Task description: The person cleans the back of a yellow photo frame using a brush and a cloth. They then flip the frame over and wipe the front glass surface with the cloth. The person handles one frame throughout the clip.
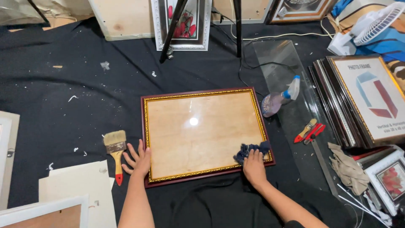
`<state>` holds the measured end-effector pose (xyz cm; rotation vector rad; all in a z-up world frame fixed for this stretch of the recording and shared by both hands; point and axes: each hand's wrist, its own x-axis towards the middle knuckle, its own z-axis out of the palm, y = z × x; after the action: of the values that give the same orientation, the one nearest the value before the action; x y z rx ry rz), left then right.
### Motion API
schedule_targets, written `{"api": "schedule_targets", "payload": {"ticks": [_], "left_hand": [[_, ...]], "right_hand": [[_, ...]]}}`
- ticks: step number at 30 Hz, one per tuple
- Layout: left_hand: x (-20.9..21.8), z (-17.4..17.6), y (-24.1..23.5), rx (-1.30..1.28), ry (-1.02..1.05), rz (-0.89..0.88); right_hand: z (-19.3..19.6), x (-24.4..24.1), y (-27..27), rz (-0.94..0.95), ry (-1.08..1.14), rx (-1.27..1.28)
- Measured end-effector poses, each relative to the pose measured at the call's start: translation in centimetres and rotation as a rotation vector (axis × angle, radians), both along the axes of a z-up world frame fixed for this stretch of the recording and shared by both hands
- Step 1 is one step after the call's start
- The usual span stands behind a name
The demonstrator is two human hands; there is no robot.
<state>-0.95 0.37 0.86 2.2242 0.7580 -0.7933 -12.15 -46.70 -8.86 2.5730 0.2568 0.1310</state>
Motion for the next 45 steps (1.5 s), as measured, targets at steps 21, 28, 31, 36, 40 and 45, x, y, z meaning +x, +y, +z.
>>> {"api": "schedule_targets", "payload": {"ticks": [21,28,31,36,40,45], "left_hand": [[0.0,1.6,0.8,-0.144,-0.022,0.056],[0.0,3.1,0.7,-0.164,0.004,0.040],[0.1,3.0,0.5,-0.159,-0.004,0.052],[-0.2,2.3,0.6,-0.165,-0.018,0.088],[0.2,2.2,0.6,-0.163,-0.016,0.105],[0.5,2.8,0.9,-0.186,0.044,0.076]], "right_hand": [[2.2,3.0,32.7,0.688,0.214,0.882],[5.5,2.9,25.2,0.684,0.418,1.028],[4.8,3.2,28.8,0.680,0.403,1.170],[5.4,3.6,30.6,0.750,0.466,1.172],[5.6,3.5,27.8,0.782,0.550,1.175],[4.8,6.8,30.7,0.708,0.465,1.003]]}}
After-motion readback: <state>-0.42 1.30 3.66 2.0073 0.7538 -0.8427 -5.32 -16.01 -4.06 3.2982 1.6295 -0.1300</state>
